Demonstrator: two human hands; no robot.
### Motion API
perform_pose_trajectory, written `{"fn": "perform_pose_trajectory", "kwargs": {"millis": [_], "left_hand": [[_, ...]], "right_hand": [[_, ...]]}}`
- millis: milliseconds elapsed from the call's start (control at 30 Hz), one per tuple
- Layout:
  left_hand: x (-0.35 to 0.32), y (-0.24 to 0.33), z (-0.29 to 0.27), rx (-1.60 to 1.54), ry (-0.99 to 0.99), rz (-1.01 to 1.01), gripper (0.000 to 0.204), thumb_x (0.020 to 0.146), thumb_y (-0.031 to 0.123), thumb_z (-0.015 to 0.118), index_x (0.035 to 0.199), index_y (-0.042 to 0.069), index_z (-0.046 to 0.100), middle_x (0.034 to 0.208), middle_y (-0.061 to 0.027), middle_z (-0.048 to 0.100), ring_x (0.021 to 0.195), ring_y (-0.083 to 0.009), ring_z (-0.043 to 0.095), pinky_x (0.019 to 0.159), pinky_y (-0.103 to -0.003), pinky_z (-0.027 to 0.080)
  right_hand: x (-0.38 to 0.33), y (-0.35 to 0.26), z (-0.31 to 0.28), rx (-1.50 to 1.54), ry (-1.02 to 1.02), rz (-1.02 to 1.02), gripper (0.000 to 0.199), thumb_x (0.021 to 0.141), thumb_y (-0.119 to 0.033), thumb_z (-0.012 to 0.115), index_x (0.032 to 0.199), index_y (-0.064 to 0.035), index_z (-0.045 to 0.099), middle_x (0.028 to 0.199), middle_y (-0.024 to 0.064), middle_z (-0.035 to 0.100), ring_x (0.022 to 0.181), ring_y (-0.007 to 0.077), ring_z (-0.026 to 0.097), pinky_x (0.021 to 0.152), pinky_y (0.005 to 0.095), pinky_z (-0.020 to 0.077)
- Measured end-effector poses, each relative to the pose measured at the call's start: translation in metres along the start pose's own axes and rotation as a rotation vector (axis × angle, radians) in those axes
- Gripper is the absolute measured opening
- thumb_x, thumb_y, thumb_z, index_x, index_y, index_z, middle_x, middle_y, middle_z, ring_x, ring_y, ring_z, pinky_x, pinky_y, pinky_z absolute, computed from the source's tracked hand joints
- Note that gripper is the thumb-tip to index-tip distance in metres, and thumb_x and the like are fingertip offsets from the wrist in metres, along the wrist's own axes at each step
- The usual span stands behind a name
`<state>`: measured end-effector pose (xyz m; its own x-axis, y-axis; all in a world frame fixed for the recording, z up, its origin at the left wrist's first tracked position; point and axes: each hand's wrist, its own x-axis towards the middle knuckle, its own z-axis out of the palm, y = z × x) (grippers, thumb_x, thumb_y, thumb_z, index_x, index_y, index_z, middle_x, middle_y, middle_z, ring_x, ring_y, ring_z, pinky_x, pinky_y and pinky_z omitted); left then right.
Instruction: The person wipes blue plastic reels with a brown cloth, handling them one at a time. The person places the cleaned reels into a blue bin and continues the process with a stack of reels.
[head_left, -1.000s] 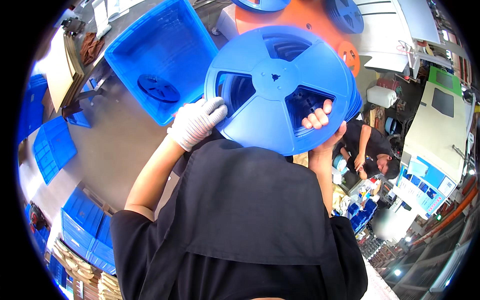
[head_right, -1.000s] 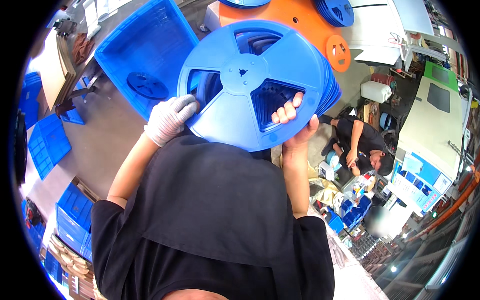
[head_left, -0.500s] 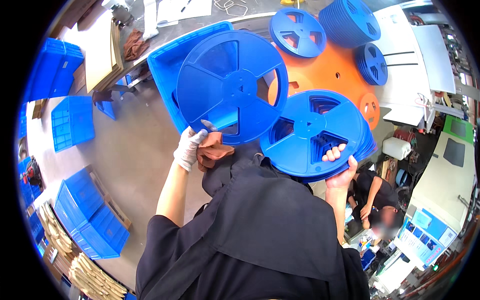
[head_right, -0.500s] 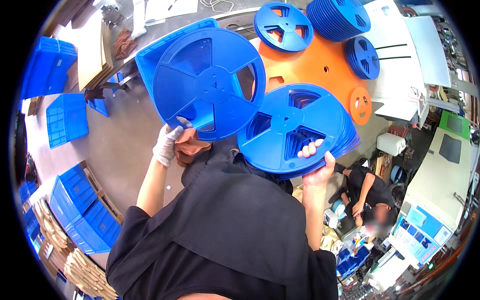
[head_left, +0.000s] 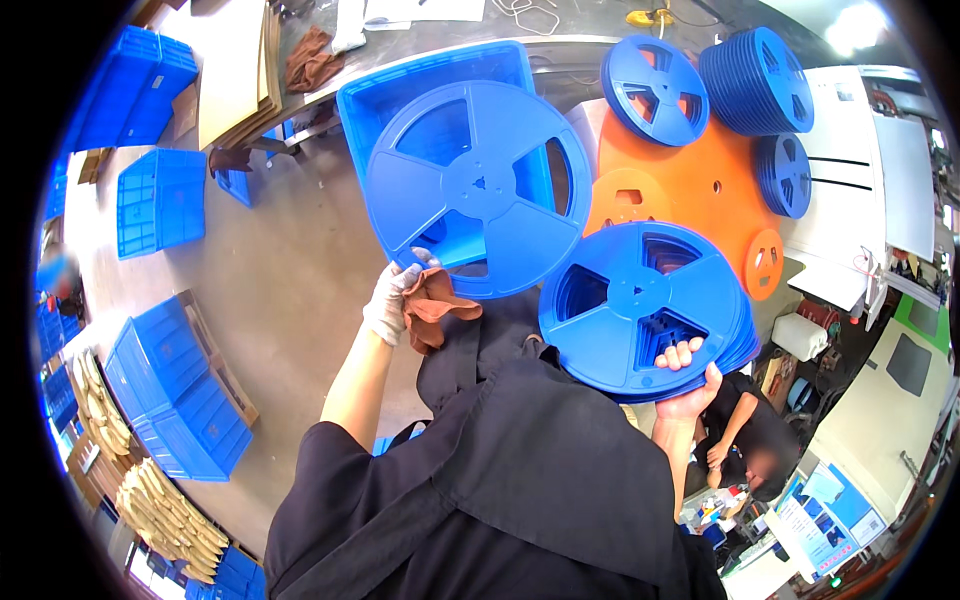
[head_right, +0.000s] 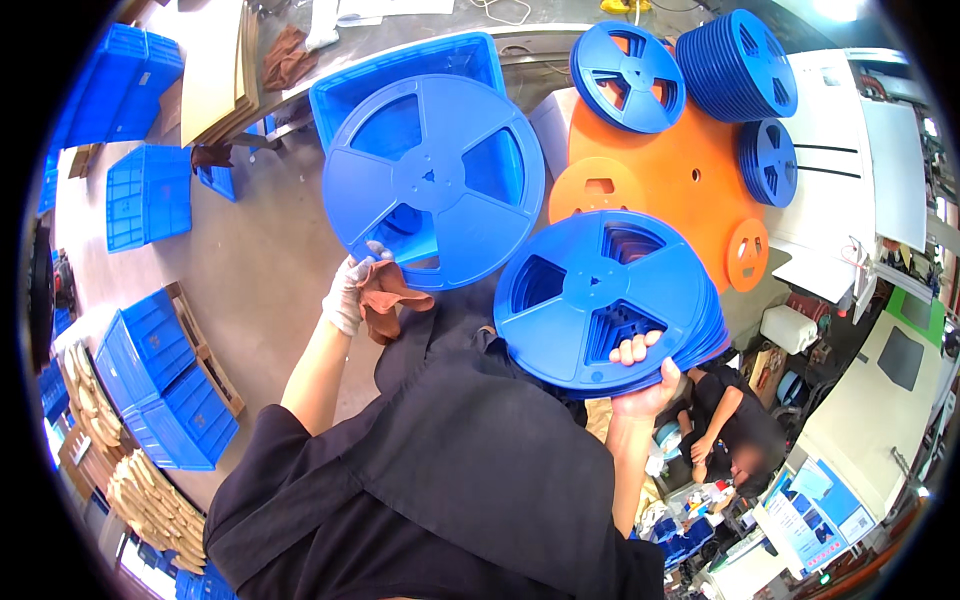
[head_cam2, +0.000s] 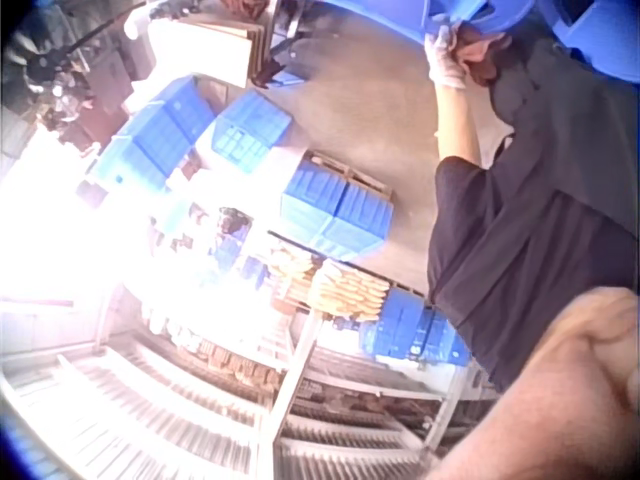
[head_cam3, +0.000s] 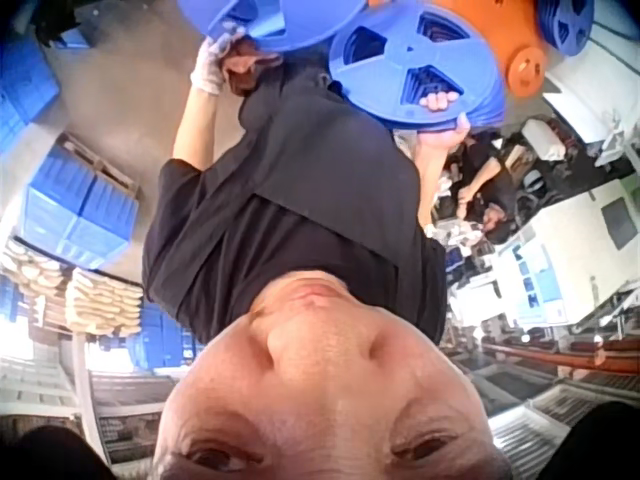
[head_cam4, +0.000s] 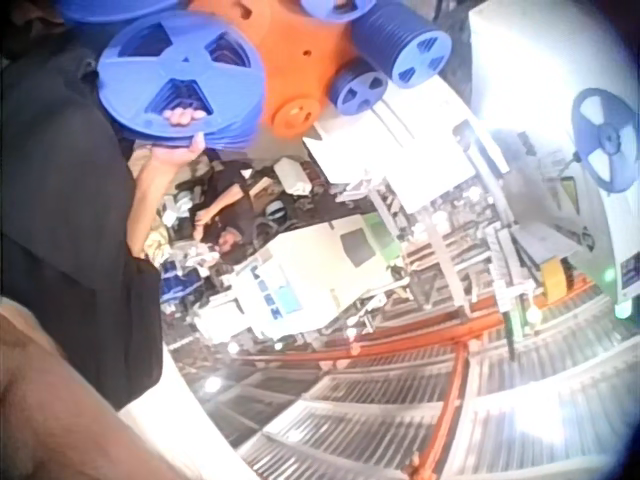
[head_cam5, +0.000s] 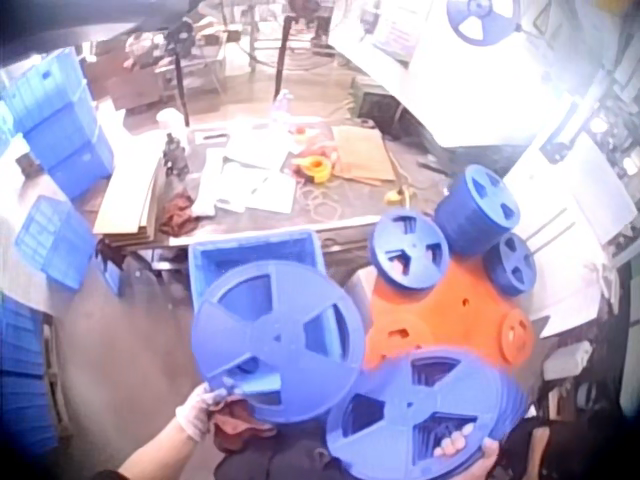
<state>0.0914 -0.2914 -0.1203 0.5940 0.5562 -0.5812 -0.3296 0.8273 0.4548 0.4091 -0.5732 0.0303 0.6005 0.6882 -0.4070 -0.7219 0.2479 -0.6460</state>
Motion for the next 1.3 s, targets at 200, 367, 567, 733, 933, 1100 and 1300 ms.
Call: {"fn": "perform_pose_trajectory", "kwargs": {"millis": [200,367,567,733,933,1100,1300], "left_hand": [[0.016,0.002,-0.019,0.016,0.063,-0.083,0.027,0.084,0.012,0.069,0.109,0.005,0.058,0.102,-0.0078,0.064,0.101,-0.0210,0.061,0.093,-0.034,0.048],[0.039,-0.008,-0.025,-0.023,0.171,-0.171,0.022,0.087,0.009,0.065,0.108,0.004,0.059,0.101,-0.0089,0.067,0.099,-0.0218,0.063,0.092,-0.035,0.050],[0.092,-0.039,-0.048,0.051,0.337,-0.216,0.017,0.089,0.004,0.058,0.107,0.004,0.060,0.101,-0.0094,0.067,0.097,-0.0216,0.063,0.087,-0.035,0.052],[0.126,-0.058,-0.058,0.142,0.328,-0.192,0.019,0.088,0.006,0.059,0.107,0.003,0.060,0.102,-0.0087,0.066,0.095,-0.0211,0.063,0.086,-0.033,0.052],[0.087,-0.041,-0.064,-0.038,0.205,-0.304,0.025,0.087,0.015,0.062,0.111,0.005,0.060,0.102,-0.0080,0.066,0.093,-0.0228,0.064,0.082,-0.035,0.053],[0.070,-0.043,-0.060,0.132,-0.060,-0.445,0.030,0.079,0.014,0.068,0.106,0.003,0.061,0.093,-0.0081,0.064,0.086,-0.0198,0.063,0.077,-0.032,0.052],[0.074,-0.026,0.037,0.100,-0.493,-0.704,0.032,0.079,0.019,0.066,0.104,-0.001,0.063,0.093,-0.0132,0.067,0.089,-0.0232,0.065,0.082,-0.034,0.052]], "right_hand": [[-0.011,0.010,0.003,0.021,0.123,0.025,0.038,0.082,-0.033,0.061,0.105,-0.0065,0.047,0.084,0.0036,0.048,0.078,0.0178,0.047,0.078,0.0361,0.0437],[-0.015,0.011,0.008,-0.029,0.227,0.035,0.041,0.080,-0.035,0.063,0.105,-0.0066,0.049,0.083,0.0061,0.052,0.076,0.0204,0.051,0.075,0.0385,0.0462],[-0.021,0.012,0.014,-0.089,0.294,0.109,0.043,0.078,-0.034,0.064,0.108,-0.0056,0.050,0.082,0.0082,0.055,0.078,0.0230,0.053,0.077,0.0409,0.0475],[-0.021,0.015,0.013,-0.127,0.325,0.175,0.047,0.079,-0.030,0.063,0.113,-0.0018,0.049,0.085,0.0102,0.055,0.079,0.0241,0.053,0.077,0.0420,0.0488],[-0.027,0.018,0.008,-0.130,0.341,0.171,0.050,0.081,-0.033,0.061,0.118,-0.0025,0.046,0.088,0.0100,0.053,0.081,0.0234,0.052,0.081,0.0420,0.0472],[-0.013,0.020,0.016,-0.105,0.427,0.132,0.055,0.083,-0.041,0.061,0.121,-0.0033,0.046,0.091,0.0083,0.054,0.083,0.0221,0.051,0.083,0.0404,0.0438],[-0.011,0.025,0.030,-0.200,0.399,0.012,0.102,0.065,-0.075,0.065,0.131,-0.0005,0.045,0.111,0.0105,0.058,0.099,0.0257,0.057,0.091,0.0426,0.0474]]}}
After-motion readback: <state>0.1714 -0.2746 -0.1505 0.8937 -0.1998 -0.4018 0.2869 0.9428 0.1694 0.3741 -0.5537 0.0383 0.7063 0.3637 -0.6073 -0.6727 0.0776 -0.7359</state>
